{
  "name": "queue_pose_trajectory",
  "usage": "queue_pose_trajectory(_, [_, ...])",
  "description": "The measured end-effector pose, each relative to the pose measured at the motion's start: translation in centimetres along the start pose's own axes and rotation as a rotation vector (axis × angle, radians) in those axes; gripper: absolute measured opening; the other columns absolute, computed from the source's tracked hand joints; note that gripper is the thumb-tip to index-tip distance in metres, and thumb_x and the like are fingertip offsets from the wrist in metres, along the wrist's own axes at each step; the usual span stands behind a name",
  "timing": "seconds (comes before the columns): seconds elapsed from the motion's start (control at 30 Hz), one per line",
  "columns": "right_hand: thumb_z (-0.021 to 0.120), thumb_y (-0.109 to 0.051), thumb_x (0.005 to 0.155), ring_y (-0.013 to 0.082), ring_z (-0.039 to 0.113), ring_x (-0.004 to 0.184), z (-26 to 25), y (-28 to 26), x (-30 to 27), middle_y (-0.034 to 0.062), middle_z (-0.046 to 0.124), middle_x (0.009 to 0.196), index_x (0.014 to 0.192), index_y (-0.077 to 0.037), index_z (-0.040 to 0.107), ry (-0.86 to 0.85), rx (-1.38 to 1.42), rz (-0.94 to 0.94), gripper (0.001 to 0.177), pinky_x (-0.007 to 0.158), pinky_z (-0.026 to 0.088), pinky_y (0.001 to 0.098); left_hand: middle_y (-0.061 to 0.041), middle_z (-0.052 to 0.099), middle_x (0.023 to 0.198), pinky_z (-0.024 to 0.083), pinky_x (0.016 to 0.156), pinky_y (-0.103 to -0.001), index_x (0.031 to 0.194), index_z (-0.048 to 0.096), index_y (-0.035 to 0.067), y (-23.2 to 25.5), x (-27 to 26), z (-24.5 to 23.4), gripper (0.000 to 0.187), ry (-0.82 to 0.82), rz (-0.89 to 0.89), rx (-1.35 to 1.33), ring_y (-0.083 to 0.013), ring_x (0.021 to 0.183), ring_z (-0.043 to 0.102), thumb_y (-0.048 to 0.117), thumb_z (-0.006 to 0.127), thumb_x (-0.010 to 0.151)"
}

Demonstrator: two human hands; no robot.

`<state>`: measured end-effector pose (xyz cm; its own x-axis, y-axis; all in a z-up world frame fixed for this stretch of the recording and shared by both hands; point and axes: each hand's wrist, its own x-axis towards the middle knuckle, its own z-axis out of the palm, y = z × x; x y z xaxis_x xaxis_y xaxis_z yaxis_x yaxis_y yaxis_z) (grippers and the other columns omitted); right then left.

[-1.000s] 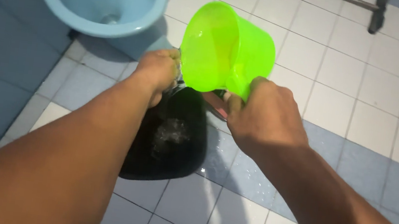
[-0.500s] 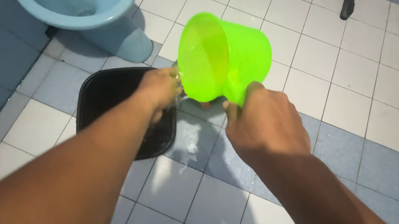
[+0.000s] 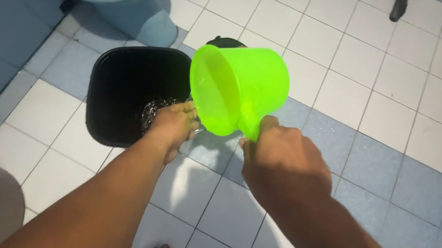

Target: The person scrubs the exterior of a black trash bin with a yellow sponge, then rinses it with water from a green scoop. They repeat the rinsing process on a second pink and black trash bin.

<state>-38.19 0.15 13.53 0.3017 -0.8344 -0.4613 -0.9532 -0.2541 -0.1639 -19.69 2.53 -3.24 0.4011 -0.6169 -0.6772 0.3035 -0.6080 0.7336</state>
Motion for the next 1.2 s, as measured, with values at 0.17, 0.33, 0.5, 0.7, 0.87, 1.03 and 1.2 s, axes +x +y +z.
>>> queue_pose_trajectory(0.17, [0.074, -0.032, 0.087, 0.0347, 0.067, 0.059, 4.2, 0.2, -0.1, 0.0160, 0.066, 0.071, 0.093, -0.004, 0.063, 0.470, -0.152, -0.483, 0.030, 0.052, 0.054, 0.0477, 0.000, 0.070, 0.122, 0.049, 0.080, -0.027, 0.142, 0.058, 0.011, -1.7, -1.1, -2.6, 0.041, 0.060, -0.049, -0.095, -0.0106, 0.094, 0.059, 0.014, 0.050, 0.102])
queue_pose_trajectory(0.33, [0.077, -0.029, 0.080, 0.0354, 0.066, 0.055, 5.2, -2.3, 0.2, 0.0158, 0.067, 0.066, 0.088, -0.001, 0.062, 0.472, -0.096, -0.562, 0.033, 0.049, 0.053, 0.0472, 0.002, 0.070, 0.108, 0.045, 0.074, -0.027, 0.138, 0.066, 0.008, -2.9, -0.9, -5.6, 0.040, 0.082, -0.035, -0.202, -0.0093, 0.080, 0.051, 0.009, 0.051, 0.100])
queue_pose_trajectory(0.5, [0.076, -0.028, 0.083, 0.0328, 0.068, 0.055, 6.0, -5.3, 0.4, 0.0151, 0.068, 0.066, 0.088, -0.002, 0.061, 0.430, -0.134, -0.613, 0.031, 0.051, 0.055, 0.0437, -0.002, 0.066, 0.133, 0.051, 0.091, -0.025, 0.144, 0.053, 0.010, -3.8, -0.3, -8.7, 0.041, 0.139, -0.054, -0.159, -0.0138, 0.113, 0.064, 0.011, 0.045, 0.104])
queue_pose_trajectory(0.7, [0.075, -0.029, 0.084, 0.0320, 0.069, 0.055, 6.4, -8.8, 1.3, 0.0140, 0.068, 0.067, 0.094, -0.004, 0.060, 0.334, -0.148, -0.604, 0.031, 0.051, 0.057, 0.0425, -0.004, 0.067, 0.138, 0.048, 0.091, -0.029, 0.144, 0.056, 0.013, -3.0, 0.0, -11.7, 0.043, 0.129, -0.069, -0.146, -0.0201, 0.126, 0.063, 0.013, 0.043, 0.103])
queue_pose_trajectory(0.87, [0.071, -0.033, 0.090, 0.0320, 0.070, 0.058, 6.5, -11.6, 2.8, 0.0145, 0.068, 0.069, 0.088, -0.003, 0.058, 0.304, -0.208, -0.581, 0.033, 0.052, 0.057, 0.0425, -0.007, 0.067, 0.138, 0.049, 0.097, -0.032, 0.145, 0.058, 0.012, -0.8, 0.2, -13.9, 0.043, 0.178, -0.081, -0.188, -0.0237, 0.127, 0.061, 0.015, 0.044, 0.104])
queue_pose_trajectory(1.03, [0.070, -0.035, 0.090, 0.0330, 0.071, 0.061, 6.1, -13.9, 4.8, 0.0155, 0.068, 0.072, 0.091, -0.003, 0.056, 0.275, -0.228, -0.549, 0.035, 0.054, 0.057, 0.0438, -0.002, 0.061, 0.145, 0.049, 0.105, -0.034, 0.148, 0.049, 0.014, 0.7, 2.2, -16.1, 0.046, 0.195, -0.063, -0.167, -0.0193, 0.131, 0.061, 0.015, 0.040, 0.104])
queue_pose_trajectory(1.2, [0.068, -0.034, 0.092, 0.0328, 0.071, 0.065, 5.1, -16.2, 7.5, 0.0158, 0.068, 0.074, 0.093, -0.003, 0.055, 0.318, -0.183, -0.525, 0.033, 0.058, 0.057, 0.0451, -0.006, 0.057, 0.151, 0.048, 0.106, -0.035, 0.150, 0.047, 0.010, 3.7, 4.7, -17.5, 0.048, 0.166, 0.004, -0.159, -0.0204, 0.133, 0.059, 0.014, 0.033, 0.104])
